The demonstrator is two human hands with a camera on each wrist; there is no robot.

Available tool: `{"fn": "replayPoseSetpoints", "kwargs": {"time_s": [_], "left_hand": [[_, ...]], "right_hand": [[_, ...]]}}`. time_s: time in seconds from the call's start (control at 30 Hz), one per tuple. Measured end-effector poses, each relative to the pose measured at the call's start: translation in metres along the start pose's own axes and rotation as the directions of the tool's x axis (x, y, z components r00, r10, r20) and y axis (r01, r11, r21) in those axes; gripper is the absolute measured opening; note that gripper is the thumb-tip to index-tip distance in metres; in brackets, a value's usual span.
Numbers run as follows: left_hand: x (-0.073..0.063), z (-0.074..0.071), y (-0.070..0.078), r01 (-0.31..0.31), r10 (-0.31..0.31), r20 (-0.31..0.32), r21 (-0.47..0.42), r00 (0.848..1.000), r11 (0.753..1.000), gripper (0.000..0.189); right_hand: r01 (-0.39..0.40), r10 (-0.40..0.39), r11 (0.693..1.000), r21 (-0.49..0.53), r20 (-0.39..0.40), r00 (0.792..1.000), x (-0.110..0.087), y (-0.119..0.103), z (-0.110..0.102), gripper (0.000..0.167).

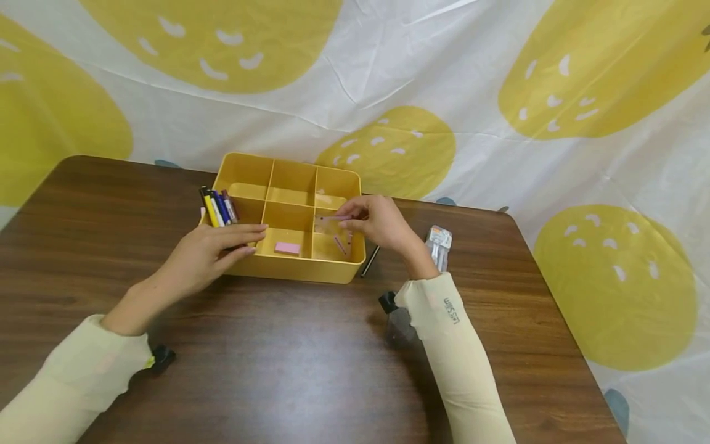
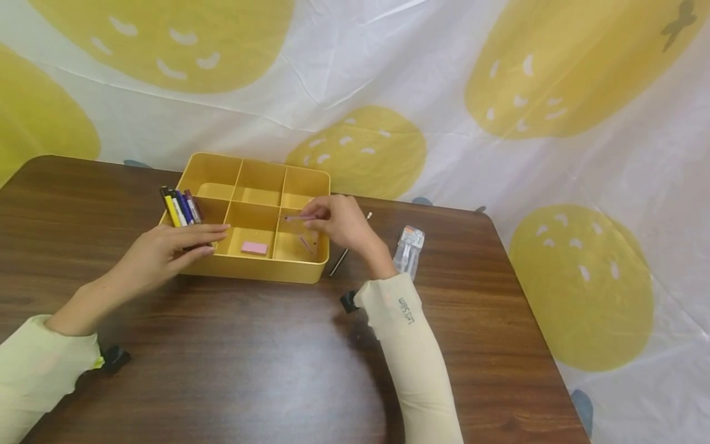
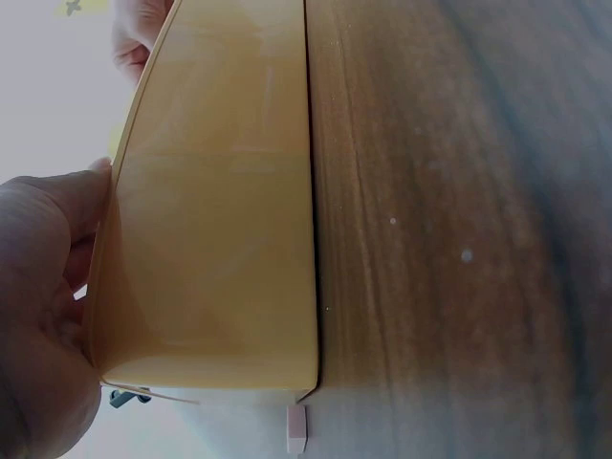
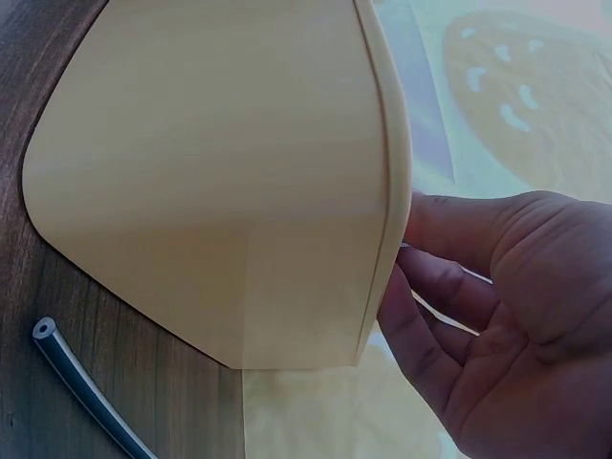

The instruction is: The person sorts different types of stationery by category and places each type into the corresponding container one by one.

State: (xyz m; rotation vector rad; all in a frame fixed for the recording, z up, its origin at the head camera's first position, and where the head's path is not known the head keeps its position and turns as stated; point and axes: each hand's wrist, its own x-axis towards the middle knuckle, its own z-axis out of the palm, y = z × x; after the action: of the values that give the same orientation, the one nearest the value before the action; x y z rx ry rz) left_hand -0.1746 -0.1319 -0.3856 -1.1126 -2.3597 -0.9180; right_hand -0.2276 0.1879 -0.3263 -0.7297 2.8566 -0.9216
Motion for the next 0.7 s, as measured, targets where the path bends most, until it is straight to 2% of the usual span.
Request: {"fn": "replayPoseSetpoints", "kwargs": {"time_s": [0.37, 0.7], "left_hand": [[-0.0003, -0.0007, 0.0005, 0.013, -0.014, 0.008, 0.005, 1.0, 1.0, 0.033], [0.0002, -0.0004, 0.0007, -0.002, 0.002, -0.001, 0.002, 1.0, 1.0, 0.033]], "right_hand": [[-0.02, 0.016, 0.997, -0.079, -0.045, 0.999, 0.0036, -0.0013, 0.0047, 0.012], [-0.026, 0.019, 0.997, -0.079, -0.089, 0.996, 0.0033, -0.0004, 0.0071, 0.01]]}}
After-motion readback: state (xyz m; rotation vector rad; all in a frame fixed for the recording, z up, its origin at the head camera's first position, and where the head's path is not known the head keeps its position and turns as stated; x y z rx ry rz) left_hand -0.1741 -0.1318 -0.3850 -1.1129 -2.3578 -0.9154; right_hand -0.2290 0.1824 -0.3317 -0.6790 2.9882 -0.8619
